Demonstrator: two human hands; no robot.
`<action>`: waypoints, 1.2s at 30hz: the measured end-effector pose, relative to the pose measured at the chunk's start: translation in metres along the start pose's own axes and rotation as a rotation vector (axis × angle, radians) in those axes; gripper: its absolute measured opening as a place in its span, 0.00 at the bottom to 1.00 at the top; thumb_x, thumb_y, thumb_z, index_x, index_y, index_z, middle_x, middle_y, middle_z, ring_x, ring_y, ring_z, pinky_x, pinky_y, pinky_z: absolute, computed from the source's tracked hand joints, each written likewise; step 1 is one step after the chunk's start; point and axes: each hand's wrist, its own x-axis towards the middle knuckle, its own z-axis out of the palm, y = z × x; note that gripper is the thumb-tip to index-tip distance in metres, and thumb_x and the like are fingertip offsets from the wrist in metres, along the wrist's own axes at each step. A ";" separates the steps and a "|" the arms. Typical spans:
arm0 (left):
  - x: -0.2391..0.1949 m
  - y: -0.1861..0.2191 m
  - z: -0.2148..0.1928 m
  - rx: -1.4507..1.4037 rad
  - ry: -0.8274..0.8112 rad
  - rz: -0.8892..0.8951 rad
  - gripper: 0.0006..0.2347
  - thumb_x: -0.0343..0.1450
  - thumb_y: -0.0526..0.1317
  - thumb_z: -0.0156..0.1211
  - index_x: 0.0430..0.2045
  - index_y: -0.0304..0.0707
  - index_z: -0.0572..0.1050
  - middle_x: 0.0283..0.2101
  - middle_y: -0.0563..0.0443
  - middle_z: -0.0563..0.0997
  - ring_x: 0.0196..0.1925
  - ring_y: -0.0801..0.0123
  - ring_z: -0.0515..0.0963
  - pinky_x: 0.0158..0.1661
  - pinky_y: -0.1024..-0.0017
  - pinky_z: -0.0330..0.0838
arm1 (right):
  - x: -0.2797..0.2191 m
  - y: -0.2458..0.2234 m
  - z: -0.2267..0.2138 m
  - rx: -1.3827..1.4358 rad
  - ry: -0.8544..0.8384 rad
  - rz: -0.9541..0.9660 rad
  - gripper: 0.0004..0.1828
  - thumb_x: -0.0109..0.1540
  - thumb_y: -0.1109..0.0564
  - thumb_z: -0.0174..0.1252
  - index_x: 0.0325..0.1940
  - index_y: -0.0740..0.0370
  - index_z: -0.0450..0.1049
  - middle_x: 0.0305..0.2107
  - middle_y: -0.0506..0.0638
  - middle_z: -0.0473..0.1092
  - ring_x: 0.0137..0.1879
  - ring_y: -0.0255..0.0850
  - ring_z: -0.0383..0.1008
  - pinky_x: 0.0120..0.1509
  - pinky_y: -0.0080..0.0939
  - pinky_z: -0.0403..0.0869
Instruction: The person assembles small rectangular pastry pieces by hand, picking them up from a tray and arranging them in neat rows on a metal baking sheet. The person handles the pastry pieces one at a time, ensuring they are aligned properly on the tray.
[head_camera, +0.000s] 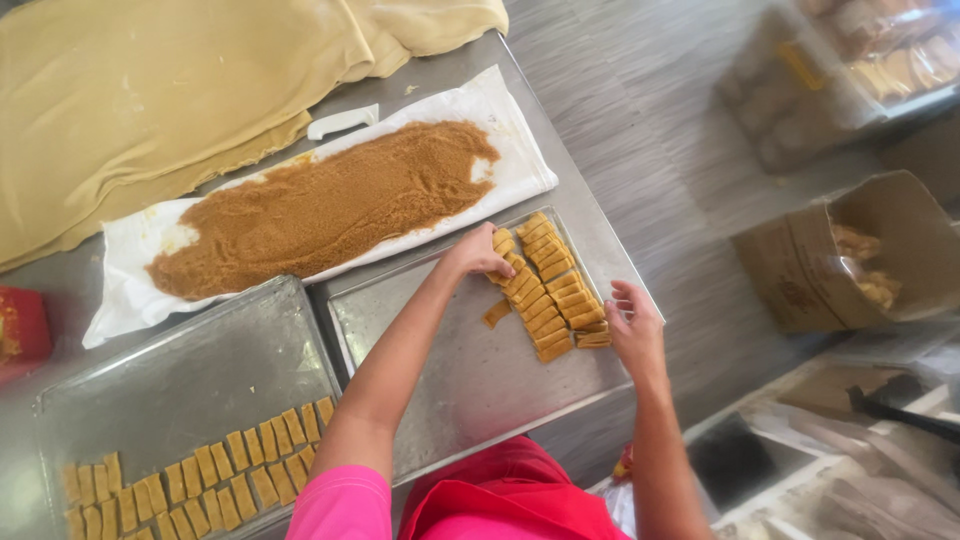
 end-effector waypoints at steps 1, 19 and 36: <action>-0.003 -0.002 0.001 -0.014 0.022 0.012 0.43 0.49 0.47 0.82 0.58 0.29 0.67 0.56 0.34 0.77 0.58 0.52 0.77 0.56 0.64 0.73 | -0.001 -0.002 0.000 0.014 0.011 -0.012 0.19 0.63 0.62 0.60 0.59 0.61 0.75 0.46 0.54 0.76 0.50 0.42 0.77 0.53 0.43 0.76; -0.200 -0.061 0.004 -1.435 0.432 0.078 0.23 0.65 0.30 0.68 0.54 0.38 0.69 0.46 0.53 0.79 0.48 0.71 0.80 0.47 0.71 0.77 | -0.025 -0.122 0.140 0.582 -0.600 -0.178 0.25 0.63 0.64 0.59 0.64 0.63 0.65 0.51 0.49 0.71 0.56 0.36 0.73 0.57 0.37 0.75; -0.436 -0.404 -0.124 -0.592 0.964 -0.435 0.33 0.59 0.43 0.77 0.57 0.33 0.67 0.51 0.40 0.80 0.53 0.53 0.81 0.52 0.63 0.75 | -0.197 -0.244 0.376 0.616 -1.049 0.039 0.20 0.64 0.65 0.60 0.61 0.62 0.69 0.39 0.49 0.74 0.45 0.34 0.74 0.50 0.36 0.74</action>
